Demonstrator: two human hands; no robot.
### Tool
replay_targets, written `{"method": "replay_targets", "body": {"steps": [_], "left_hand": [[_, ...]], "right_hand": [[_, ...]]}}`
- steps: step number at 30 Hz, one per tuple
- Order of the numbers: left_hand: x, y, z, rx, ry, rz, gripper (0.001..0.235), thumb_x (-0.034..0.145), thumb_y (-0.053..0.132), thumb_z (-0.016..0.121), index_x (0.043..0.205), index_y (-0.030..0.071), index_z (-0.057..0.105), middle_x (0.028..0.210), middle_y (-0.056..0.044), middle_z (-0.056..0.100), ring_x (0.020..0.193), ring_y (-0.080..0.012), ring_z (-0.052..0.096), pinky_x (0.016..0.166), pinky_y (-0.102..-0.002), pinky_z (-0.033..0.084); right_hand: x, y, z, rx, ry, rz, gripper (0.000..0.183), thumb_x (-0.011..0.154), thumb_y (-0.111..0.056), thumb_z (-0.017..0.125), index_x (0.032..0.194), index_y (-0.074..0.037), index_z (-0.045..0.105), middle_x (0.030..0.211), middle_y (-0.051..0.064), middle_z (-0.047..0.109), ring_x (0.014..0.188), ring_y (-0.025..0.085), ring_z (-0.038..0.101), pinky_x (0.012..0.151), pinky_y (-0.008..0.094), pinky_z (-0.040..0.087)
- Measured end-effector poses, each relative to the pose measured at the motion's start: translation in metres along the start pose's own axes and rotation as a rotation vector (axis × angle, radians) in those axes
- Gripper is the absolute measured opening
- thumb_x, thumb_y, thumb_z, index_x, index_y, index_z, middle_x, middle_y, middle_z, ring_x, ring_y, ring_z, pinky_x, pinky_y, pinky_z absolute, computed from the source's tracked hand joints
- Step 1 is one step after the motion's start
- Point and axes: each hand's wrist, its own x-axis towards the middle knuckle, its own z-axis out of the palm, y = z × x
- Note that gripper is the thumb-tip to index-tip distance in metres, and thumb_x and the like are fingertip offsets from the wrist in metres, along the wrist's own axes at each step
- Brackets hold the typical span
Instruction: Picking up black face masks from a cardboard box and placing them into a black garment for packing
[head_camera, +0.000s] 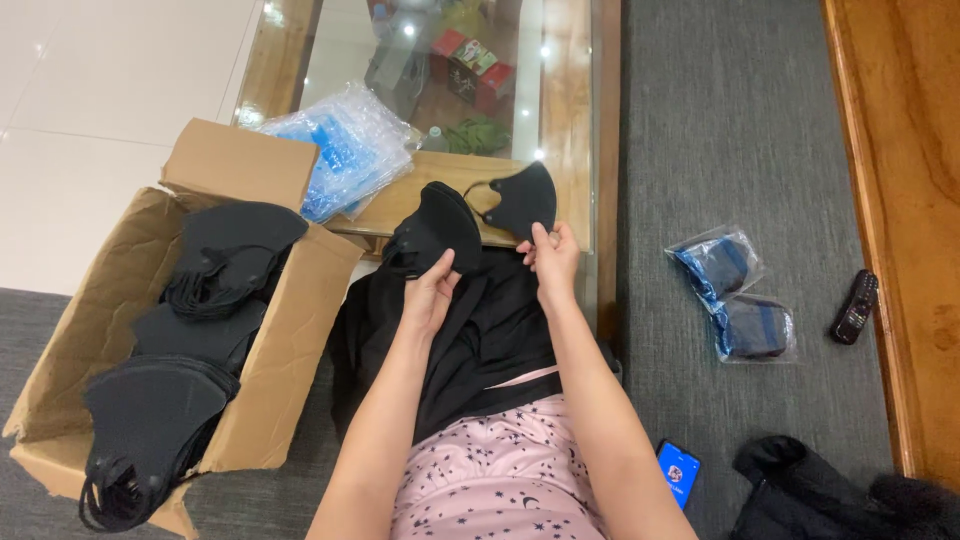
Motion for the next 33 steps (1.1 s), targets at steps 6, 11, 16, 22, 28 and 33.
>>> {"method": "replay_targets", "body": {"steps": [6,11,16,22,28,33], "left_hand": [[-0.013,0.001,0.012,0.019,-0.032,0.012,0.043,0.086,-0.006,0.08,0.123,0.013,0.073,0.122,-0.011,0.073,0.113,-0.0317,0.07,0.1,-0.052,0.058],[-0.031,0.011,0.032,0.087,-0.067,0.021,0.046,0.088,-0.003,0.079,0.129,0.015,0.07,0.126,-0.009,0.071,0.116,-0.0314,0.068,0.1,-0.053,0.057],[-0.028,0.007,0.029,0.1,-0.086,0.036,0.051,0.088,-0.003,0.079,0.134,0.016,0.067,0.13,-0.009,0.069,0.12,-0.0333,0.066,0.102,-0.054,0.056],[-0.033,0.008,0.035,0.102,-0.107,0.05,0.057,0.09,-0.002,0.078,0.142,0.017,0.061,0.136,-0.01,0.065,0.124,-0.0348,0.063,0.102,-0.057,0.055],[-0.033,0.006,0.033,0.13,-0.119,0.05,0.056,0.089,0.001,0.079,0.14,0.017,0.063,0.136,-0.009,0.065,0.123,-0.0336,0.064,0.101,-0.055,0.056],[-0.042,0.016,0.044,0.17,-0.127,0.041,0.051,0.091,0.006,0.079,0.138,0.017,0.064,0.134,-0.008,0.067,0.12,-0.0324,0.066,0.098,-0.053,0.058]], "right_hand": [[0.02,0.022,-0.02,-0.353,0.13,-0.035,0.025,0.098,-0.03,0.064,0.113,-0.011,0.059,0.048,0.006,0.064,0.036,0.016,0.059,0.033,0.025,0.04],[0.001,-0.003,-0.023,-0.841,0.236,-0.167,0.045,0.095,-0.047,0.065,0.129,-0.022,0.049,0.11,0.013,0.072,0.1,0.039,0.07,0.081,0.055,0.054],[-0.005,0.005,-0.02,-1.033,0.242,-0.819,0.052,0.087,-0.026,0.076,0.136,-0.017,0.061,0.108,0.013,0.059,0.099,0.037,0.059,0.079,0.05,0.052],[-0.004,0.023,-0.021,-1.196,0.103,-0.774,0.037,0.103,-0.032,0.057,0.137,-0.022,0.066,0.141,0.013,0.058,0.13,0.032,0.051,0.102,0.052,0.038],[-0.001,0.026,-0.022,-1.231,0.143,-0.833,0.035,0.104,-0.034,0.056,0.135,-0.022,0.067,0.138,0.011,0.061,0.126,0.027,0.053,0.098,0.046,0.037],[-0.001,0.025,-0.022,-1.218,0.155,-0.817,0.034,0.103,-0.036,0.057,0.133,-0.023,0.066,0.136,0.008,0.061,0.125,0.024,0.054,0.097,0.046,0.037]]}}
